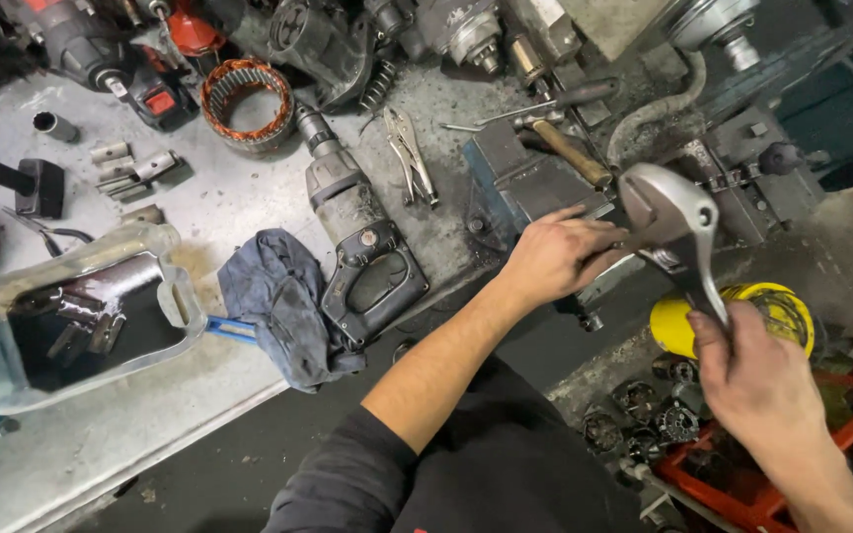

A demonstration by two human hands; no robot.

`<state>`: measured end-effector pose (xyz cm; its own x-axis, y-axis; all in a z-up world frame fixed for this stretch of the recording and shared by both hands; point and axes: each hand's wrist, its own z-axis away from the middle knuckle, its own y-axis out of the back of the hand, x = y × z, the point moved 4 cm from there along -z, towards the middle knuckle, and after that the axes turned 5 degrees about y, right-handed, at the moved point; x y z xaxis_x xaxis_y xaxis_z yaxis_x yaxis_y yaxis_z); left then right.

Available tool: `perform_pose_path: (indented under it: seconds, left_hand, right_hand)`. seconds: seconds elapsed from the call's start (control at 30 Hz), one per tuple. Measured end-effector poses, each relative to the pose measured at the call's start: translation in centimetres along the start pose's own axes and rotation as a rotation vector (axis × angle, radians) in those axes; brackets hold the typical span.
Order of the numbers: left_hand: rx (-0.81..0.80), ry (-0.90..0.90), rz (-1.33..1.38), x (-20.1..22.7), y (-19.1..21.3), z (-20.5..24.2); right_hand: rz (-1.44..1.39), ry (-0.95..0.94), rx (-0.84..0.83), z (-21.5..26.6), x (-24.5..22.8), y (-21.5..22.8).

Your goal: The person fits an adjustable wrench onto a metal workpiece held in a bench vise, turning the wrench jaw adjustment to set the opening, and strikes the workpiece with a ball-peen hammer. They reposition the wrench on the part and re-tighten the jaw several times while working at the bench.

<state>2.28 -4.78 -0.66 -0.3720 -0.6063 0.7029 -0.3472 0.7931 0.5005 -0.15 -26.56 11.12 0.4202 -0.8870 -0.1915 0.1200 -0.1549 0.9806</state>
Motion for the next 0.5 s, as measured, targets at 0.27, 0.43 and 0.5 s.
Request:
perform_pose_path:
  seconds: [0.27,0.43,0.5]
  left_hand:
    - [0.009,-0.008,0.036,0.1,0.4,0.0]
    - [-0.015,-0.007,0.034,0.6,0.9,-0.1]
    - [-0.009,-0.018,0.033,0.6,1.1,-0.2]
  right_hand:
    - [0.042,-0.161,-0.1,-0.5,0.8,0.1]
    - [-0.684,-0.207,-0.128,1.9,4.1,0.5]
    - [-1.196,-0.179,-0.157,2.7,5.3,0.3]
